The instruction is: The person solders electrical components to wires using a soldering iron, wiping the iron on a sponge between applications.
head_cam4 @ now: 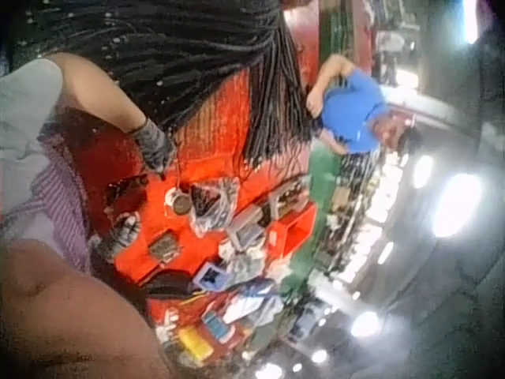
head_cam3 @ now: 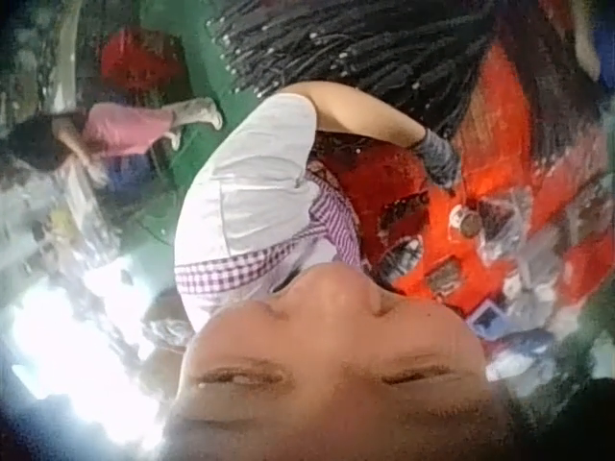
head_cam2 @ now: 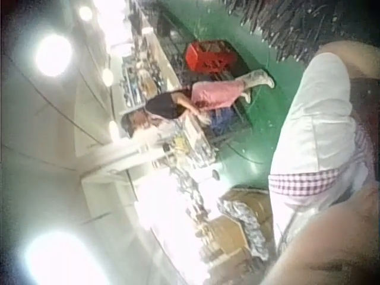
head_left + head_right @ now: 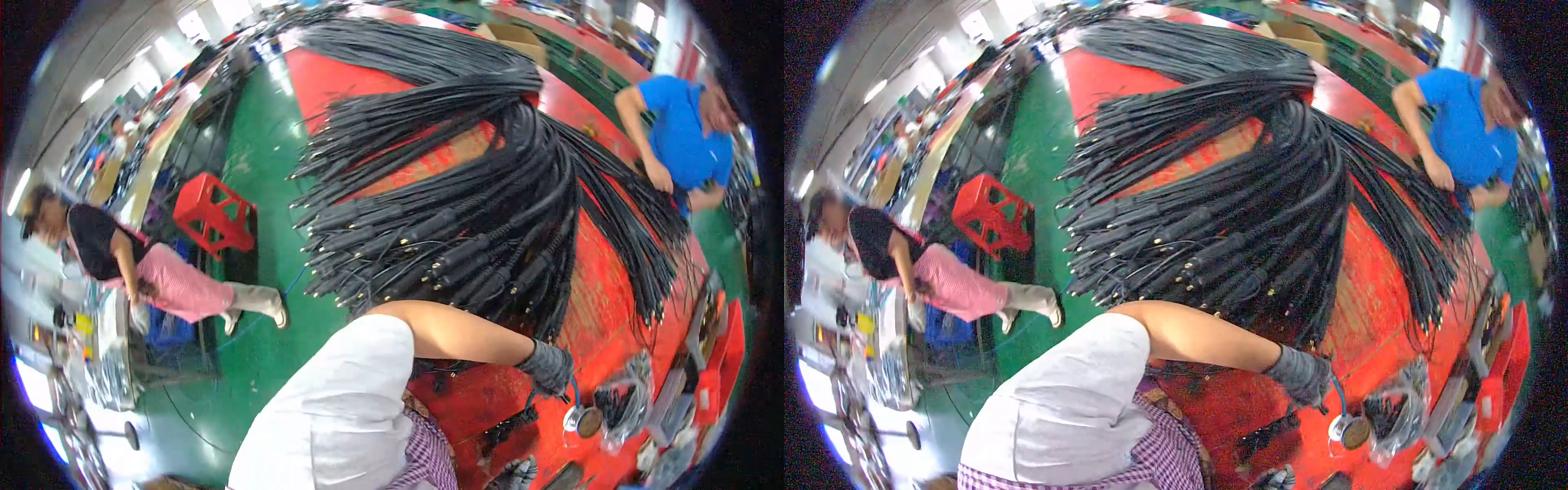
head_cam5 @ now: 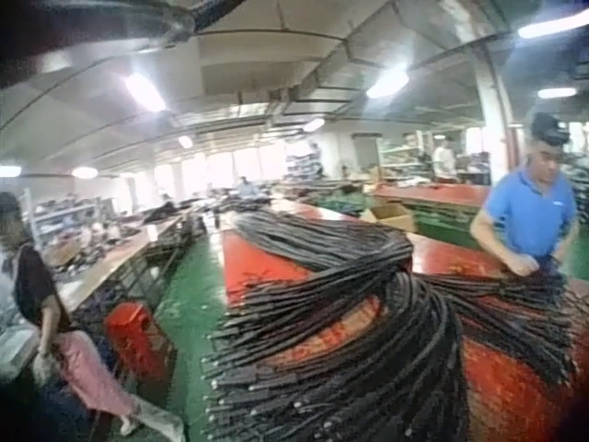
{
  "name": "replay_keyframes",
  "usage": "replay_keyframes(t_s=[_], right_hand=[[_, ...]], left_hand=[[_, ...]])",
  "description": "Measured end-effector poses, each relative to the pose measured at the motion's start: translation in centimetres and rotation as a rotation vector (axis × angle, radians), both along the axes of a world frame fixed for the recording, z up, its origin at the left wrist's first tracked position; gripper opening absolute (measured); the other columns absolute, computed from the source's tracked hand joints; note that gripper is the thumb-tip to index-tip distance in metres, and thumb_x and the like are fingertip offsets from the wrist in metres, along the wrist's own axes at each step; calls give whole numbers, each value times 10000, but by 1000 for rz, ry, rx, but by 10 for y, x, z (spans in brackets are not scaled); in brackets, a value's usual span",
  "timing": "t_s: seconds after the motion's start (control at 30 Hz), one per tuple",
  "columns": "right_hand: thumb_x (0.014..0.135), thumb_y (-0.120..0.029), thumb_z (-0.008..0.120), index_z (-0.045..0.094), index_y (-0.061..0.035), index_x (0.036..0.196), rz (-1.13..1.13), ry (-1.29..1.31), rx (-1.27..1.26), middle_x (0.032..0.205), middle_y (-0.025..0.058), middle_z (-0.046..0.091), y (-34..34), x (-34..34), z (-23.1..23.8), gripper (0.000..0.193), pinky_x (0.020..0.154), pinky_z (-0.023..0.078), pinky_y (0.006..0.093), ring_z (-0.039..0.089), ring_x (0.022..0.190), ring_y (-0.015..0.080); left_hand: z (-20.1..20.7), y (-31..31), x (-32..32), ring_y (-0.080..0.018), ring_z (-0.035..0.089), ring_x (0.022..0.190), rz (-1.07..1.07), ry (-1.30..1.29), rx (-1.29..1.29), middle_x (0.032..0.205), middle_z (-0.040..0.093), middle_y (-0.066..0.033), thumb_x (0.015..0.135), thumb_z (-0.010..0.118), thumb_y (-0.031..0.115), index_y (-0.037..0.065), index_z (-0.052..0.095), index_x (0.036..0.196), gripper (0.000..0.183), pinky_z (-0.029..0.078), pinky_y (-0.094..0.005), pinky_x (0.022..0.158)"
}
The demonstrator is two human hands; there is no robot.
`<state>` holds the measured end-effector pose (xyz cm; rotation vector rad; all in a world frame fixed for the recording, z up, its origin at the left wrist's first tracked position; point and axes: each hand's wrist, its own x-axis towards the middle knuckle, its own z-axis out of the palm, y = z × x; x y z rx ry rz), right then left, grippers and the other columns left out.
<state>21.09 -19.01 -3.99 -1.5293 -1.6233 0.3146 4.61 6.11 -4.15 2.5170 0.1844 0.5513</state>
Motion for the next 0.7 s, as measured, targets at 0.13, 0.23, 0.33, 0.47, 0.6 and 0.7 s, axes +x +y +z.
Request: replay_keyframes(t_s=[0.13, 0.23, 0.33, 0.47, 0.6, 0.7], right_hand=[[884, -148, 440, 569, -2, 854, 168, -11, 58, 731, 111, 577, 35, -2, -30, 198, 525, 446, 319, 521, 571, 227], [879, -145, 447, 563, -2, 869, 213, 72, 1, 726, 102, 569, 46, 1, -32, 185, 523, 443, 309, 517, 574, 214], [874, -142, 454, 557, -2, 884, 298, 183, -61, 721, 93, 560, 60, -9, -33, 174, 521, 439, 300, 513, 577, 201], [868, -138, 462, 549, -3, 903, 395, 323, -139, 715, 81, 549, 81, -35, -39, 165, 518, 435, 287, 508, 581, 184], [861, -134, 471, 542, -3, 923, 475, 463, -230, 709, 70, 538, 88, -57, -38, 161, 516, 431, 274, 503, 585, 167], [857, -131, 478, 536, -3, 938, 544, 561, -301, 705, 61, 530, 92, -76, -30, 162, 514, 427, 264, 498, 588, 155]], left_hand=[[-3, -3, -16, -254, 560, 551, 21, 134, 422, 573, 566, -37, 598, 614, 256, 197, 586, 569, 72, 424, -378, 487], [12, 0, -4, -252, 582, 609, 26, 290, 390, 661, 603, -51, 638, 615, 300, 159, 634, 645, 143, 442, -381, 539], [-6, 11, 4, -228, 583, 604, 59, 288, 255, 654, 612, -30, 653, 598, 297, 185, 647, 662, 122, 440, -374, 549], [-25, 27, 20, -222, 579, 596, 82, 335, 59, 654, 616, -24, 655, 591, 287, 188, 651, 669, 117, 436, -374, 548], [-35, 35, 14, -216, 575, 589, 92, 369, -146, 654, 619, -18, 656, 585, 278, 190, 656, 677, 115, 431, -375, 547], [-37, 34, 10, -212, 572, 583, 110, 385, -299, 654, 622, -13, 657, 580, 270, 192, 660, 683, 115, 428, -375, 546]])
